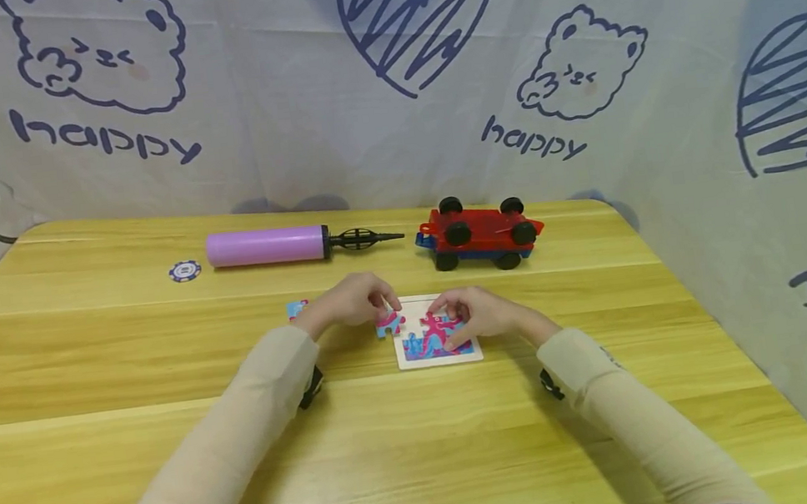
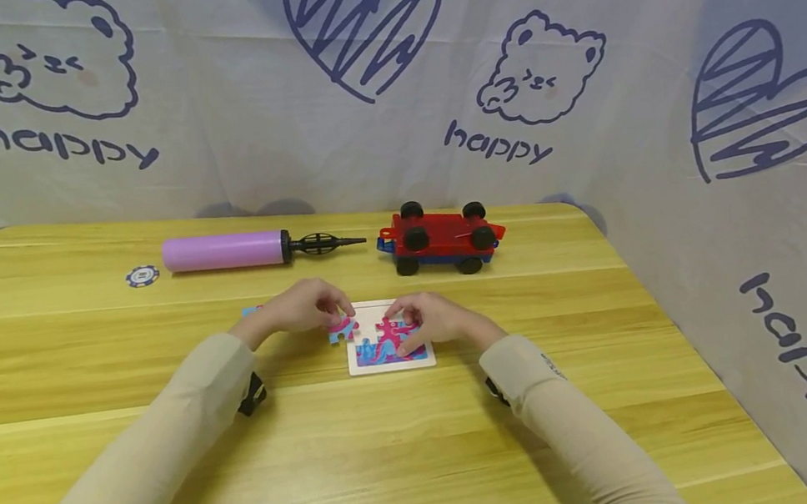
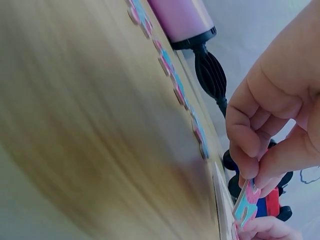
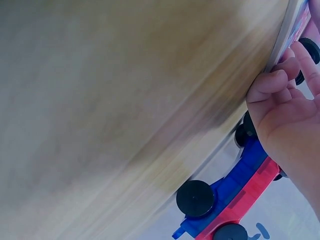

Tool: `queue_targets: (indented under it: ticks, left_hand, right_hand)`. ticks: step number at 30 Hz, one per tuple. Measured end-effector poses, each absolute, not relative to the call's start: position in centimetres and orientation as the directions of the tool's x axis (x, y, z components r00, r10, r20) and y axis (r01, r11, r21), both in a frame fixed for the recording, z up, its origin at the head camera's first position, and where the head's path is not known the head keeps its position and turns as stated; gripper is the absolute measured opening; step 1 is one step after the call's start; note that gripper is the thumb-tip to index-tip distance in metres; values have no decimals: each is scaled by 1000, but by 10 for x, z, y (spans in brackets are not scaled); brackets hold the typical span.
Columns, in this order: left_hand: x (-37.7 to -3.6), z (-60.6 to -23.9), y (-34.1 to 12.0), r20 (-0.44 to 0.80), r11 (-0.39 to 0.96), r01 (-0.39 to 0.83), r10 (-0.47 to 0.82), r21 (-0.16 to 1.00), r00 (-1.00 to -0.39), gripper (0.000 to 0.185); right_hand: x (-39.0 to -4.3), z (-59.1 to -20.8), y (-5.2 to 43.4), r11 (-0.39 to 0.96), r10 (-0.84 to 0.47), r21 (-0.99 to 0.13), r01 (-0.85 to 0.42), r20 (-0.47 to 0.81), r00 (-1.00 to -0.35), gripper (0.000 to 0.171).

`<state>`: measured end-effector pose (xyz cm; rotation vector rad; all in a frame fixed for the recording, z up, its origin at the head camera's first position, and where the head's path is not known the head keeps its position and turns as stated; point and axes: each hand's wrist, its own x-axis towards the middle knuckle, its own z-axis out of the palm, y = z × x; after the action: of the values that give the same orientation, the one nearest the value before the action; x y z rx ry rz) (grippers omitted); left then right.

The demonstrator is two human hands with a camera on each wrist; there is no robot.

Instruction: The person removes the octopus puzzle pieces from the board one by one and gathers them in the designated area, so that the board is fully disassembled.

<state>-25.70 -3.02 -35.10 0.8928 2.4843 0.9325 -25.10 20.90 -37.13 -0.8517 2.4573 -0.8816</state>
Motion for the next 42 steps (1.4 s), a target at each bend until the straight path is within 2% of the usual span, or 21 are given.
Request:
queue_targets:
  ticks: [17,31,42]
  left_hand:
    - [-253,-348,-61,-84,559,423,668,713,-740,17]
    - [-253,-347,-98,-72,576,446,662,685,-746,17]
    - [-251,-346,-122,-126,575,354,633,737,-764,14]
  right_hand:
    - [-251,-373,210,609,-664,-675,-417,-145,-734,45]
    - [-250,-373,209,620,-654,-668,-412,-151,-741,46]
    - [-249,-372,208,617,-650,-679,-398,-154,-744,45]
